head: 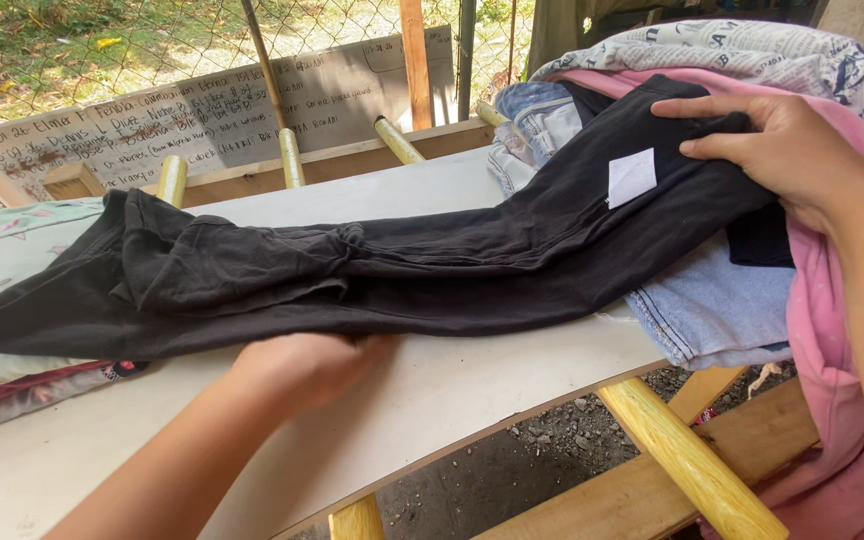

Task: The person folds a black t-shirt on a white table. They smooth the fabric, fold the sleeves inward, fold the shirt in half, and then fold it again into a compact rectangle. The folded shirt is placed on a stack of other folded clothes.

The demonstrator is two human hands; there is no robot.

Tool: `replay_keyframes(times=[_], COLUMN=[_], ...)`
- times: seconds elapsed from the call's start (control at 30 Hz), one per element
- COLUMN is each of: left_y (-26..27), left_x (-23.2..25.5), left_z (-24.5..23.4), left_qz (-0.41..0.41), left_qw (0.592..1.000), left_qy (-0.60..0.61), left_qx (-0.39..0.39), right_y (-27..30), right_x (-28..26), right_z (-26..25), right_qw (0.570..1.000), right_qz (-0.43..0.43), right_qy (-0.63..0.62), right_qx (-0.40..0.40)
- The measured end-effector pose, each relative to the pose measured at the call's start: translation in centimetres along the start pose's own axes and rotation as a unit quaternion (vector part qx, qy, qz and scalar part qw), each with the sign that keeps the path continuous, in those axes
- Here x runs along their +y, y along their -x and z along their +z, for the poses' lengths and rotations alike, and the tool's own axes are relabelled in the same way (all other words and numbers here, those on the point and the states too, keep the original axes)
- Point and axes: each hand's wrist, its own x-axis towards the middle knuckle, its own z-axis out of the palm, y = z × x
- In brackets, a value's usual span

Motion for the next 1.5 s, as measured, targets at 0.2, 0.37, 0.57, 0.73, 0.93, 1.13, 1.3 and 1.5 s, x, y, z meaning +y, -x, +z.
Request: replay_keyframes(times=[0.2, 0.37, 0.57, 0.73, 0.93, 1.13, 1.3, 1.5], left_y=[4.4, -1.7, -5.9, -9.5, -11.3, -9.3, -6.3, -6.7], left_x=[1.0, 1.5, 1.9, -1.5, -4.5, -4.1, -3.6, -2.1], left_z=[-4.8, -6.8, -6.2, -2.0, -2.0, -0.5, -1.5, -1.2], left_qz=[0.200, 0.293, 0.077, 0.030, -0.009, -0.041, -0.036, -0.024], left_qw=[0.961, 0.783, 0.528, 0.640, 0.685, 0.801, 0.879, 0.907], left_qy=[0.135, 0.542, 0.842, 0.766, 0.727, 0.580, 0.450, 0.397], left_qx=[-0.133, 0.089, -0.075, -0.047, 0.045, 0.143, 0.155, 0.137], right_y=[-0.3, -0.2, 0.5, 1.4, 0.8, 2.4, 0.5, -2.5], right_x=[-2.8, -9.0, -15.0, -11.1, -4.2, -0.5, 0.8, 1.5], right_z=[0.6, 4.1, 13.2, 16.2, 18.2, 22.0, 19.6, 18.1], right_qw=[0.999, 0.991, 0.939, 0.955, 0.966, 0.911, 0.974, 0.976], right_qz=[-0.034, -0.037, -0.054, -0.078, -0.174, -0.141, 0.000, 0.053], right_qy=[0.009, 0.119, 0.258, -0.032, 0.150, 0.370, 0.225, 0.209], right_qx=[-0.020, -0.043, -0.221, -0.284, -0.115, -0.113, -0.004, -0.020])
